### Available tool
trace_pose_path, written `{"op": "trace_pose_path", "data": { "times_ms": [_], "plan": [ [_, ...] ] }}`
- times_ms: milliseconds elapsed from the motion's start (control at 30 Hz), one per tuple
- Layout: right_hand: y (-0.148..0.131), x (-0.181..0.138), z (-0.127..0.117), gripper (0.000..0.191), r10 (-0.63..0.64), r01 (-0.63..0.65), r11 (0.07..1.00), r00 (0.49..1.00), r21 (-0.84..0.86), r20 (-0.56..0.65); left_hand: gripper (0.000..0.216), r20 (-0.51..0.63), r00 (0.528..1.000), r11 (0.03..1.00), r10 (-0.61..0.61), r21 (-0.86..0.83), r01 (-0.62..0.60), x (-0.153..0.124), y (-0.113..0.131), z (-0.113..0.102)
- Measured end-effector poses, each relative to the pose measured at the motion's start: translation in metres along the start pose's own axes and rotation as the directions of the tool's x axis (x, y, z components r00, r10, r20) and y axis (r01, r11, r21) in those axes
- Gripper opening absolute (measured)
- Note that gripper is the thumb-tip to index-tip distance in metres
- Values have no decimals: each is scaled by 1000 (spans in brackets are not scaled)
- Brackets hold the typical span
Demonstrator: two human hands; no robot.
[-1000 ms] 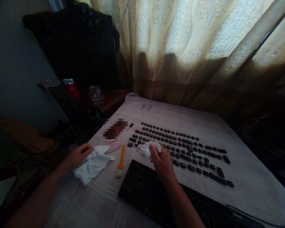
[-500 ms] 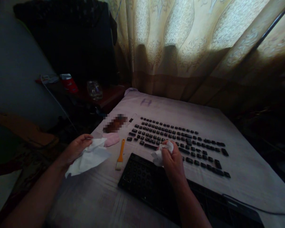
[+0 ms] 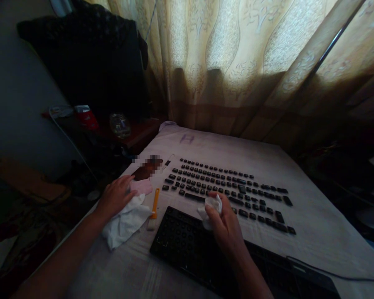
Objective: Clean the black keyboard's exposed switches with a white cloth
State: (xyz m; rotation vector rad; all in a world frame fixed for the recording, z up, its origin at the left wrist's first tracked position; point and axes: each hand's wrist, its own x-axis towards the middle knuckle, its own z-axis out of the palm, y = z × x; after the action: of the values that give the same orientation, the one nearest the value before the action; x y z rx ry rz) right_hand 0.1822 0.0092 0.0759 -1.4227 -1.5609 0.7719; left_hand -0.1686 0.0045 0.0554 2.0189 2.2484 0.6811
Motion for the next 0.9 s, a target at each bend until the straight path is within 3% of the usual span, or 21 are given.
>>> {"op": "trace_pose_path", "data": {
  "times_ms": [200, 400, 500, 633, 767, 900],
  "plan": [
    [11, -7, -13, 39, 19, -17, 996, 1000, -91, 15, 24, 38, 998, 998, 55, 12, -55, 5, 2, 4],
    [27, -14, -44, 33, -109, 90, 985, 985, -147, -131, 37, -243, 969, 998, -36, 43, 48, -1, -9, -38],
    [19, -20, -52, 27, -55, 47, 998, 974, -44, -219, 36, -303, 952, 996, -42, 65, 65, -3, -9, -46],
    [5, -28, -56, 27, 100, -86, 995, 948, 59, -301, 31, -180, 983, 995, 26, 95, -8, -6, 2, -20],
    [12, -32, -66, 33, 1, -4, 1000, 962, -12, -274, 32, 6, 998, 992, 59, 111, -59, -9, 8, 13],
    [29, -36, -80, 37, -57, 33, 995, 962, -95, -268, 38, 115, 990, 990, 80, 107, -92, -7, 5, 18]
  ]
}}
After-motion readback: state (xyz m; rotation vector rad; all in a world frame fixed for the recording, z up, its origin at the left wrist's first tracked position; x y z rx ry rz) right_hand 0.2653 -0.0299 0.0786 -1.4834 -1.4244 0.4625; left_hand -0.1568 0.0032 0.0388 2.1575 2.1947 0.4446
